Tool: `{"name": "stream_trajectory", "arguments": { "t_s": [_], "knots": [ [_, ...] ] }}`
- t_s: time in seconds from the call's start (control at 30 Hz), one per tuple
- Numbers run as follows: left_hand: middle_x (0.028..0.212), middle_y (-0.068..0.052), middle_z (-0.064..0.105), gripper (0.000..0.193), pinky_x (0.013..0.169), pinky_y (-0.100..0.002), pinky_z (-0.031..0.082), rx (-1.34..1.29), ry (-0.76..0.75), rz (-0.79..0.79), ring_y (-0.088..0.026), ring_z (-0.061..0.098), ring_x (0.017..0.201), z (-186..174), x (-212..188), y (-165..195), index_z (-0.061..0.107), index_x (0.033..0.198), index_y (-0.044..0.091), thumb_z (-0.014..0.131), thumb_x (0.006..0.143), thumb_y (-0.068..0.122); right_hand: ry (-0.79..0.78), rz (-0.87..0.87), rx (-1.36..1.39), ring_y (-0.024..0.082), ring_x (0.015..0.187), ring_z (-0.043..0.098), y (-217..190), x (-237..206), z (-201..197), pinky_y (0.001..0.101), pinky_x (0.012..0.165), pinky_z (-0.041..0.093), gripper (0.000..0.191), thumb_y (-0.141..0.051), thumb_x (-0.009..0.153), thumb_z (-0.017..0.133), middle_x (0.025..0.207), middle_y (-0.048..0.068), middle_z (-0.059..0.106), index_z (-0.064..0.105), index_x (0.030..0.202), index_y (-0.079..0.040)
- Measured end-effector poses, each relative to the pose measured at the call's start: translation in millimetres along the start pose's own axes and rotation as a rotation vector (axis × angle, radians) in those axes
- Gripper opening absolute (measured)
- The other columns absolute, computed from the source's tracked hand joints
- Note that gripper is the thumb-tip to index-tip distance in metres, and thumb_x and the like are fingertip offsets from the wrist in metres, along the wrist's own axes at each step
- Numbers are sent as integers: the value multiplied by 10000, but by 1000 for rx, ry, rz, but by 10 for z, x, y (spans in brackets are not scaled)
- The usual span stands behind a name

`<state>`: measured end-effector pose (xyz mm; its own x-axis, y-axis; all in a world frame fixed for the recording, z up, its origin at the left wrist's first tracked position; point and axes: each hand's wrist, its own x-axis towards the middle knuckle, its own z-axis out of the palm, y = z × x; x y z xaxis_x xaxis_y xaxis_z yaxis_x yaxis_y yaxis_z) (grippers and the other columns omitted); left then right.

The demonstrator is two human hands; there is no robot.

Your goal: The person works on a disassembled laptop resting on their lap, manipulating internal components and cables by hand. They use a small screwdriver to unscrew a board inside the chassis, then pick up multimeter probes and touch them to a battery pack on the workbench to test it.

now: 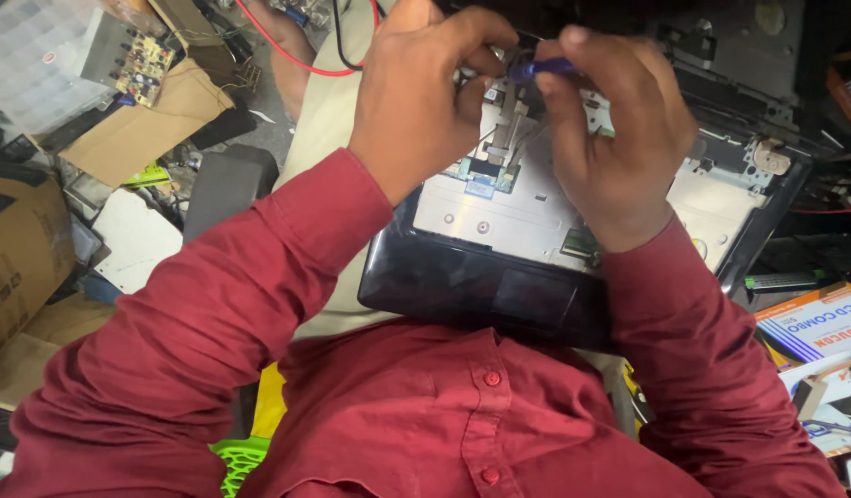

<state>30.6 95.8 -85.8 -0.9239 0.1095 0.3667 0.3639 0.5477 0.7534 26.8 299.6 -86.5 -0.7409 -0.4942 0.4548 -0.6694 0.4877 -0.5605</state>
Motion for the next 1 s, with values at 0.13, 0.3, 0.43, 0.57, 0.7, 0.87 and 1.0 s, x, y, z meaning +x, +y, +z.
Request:
{"name": "stream_trajectory", "arguments": {
  "t_s": [0.13, 0.3, 0.43, 0.57, 0.7, 0.87, 1.0],
  "knots": [
    [928, 31, 761, 380, 857, -403, 475, -48, 0, -54, -270, 593, 969, -15, -9, 6, 690, 1118, 108, 779, 804, -87, -36, -10, -79, 242, 1031, 719, -1, 59, 1, 320, 863, 597, 394, 56, 1099, 805, 1156, 114, 674, 547, 1375, -54],
    [916, 7, 747, 366, 870, -419, 473, -60, 12, -68, -276, 621, 982, -33, -10, 2, 681, 1080, 97, 779, 782, -91, -21, 46, 177, 246, 1107, 715, 35, 11, 161, 328, 916, 600, 389, 64, 1108, 704, 1242, 124, 675, 498, 1413, -64],
    [918, 12, 741, 357, 878, -419, 482, -66, 31, -41, -289, 623, 1002, -48, -11, 5, 678, 1076, 93, 771, 795, -107, 17, -24, 3, 240, 963, 681, 64, 22, 184, 331, 819, 553, 443, 15, 1103, 831, 1107, 108, 651, 538, 1422, -75],
    [939, -9, 731, 350, 866, -416, 490, -92, 15, -69, -290, 630, 997, -33, -26, -10, 688, 1076, 94, 756, 803, -113, 1, 52, 164, 210, 1008, 713, 21, 54, 176, 298, 859, 592, 423, 45, 1114, 721, 1176, 111, 661, 524, 1463, -90],
    [967, -38, 741, 357, 849, -441, 493, -50, 19, -20, -323, 619, 977, 32, -41, -13, 701, 1088, 96, 762, 799, -105, 80, 33, 113, 232, 965, 700, 0, 63, 197, 336, 827, 570, 374, -25, 1081, 818, 1133, 91, 666, 596, 1374, -95],
    [994, -92, 726, 303, 825, -434, 502, 17, -51, -17, -323, 632, 935, 157, -102, -25, 674, 1091, 36, 731, 835, -116, 48, 160, 232, 185, 985, 729, -11, 17, 125, 291, 847, 632, 246, -55, 1098, 713, 1136, 65, 655, 654, 1333, -96],
    [931, -119, 687, 277, 728, -411, 499, 11, -81, -60, -313, 623, 869, 187, -168, -24, 671, 1041, 22, 750, 806, -103, 43, 213, 81, 199, 817, 680, 4, 23, 117, 324, 720, 570, 323, -145, 963, 836, 952, 90, 638, 716, 1264, -144]
  ]
}}
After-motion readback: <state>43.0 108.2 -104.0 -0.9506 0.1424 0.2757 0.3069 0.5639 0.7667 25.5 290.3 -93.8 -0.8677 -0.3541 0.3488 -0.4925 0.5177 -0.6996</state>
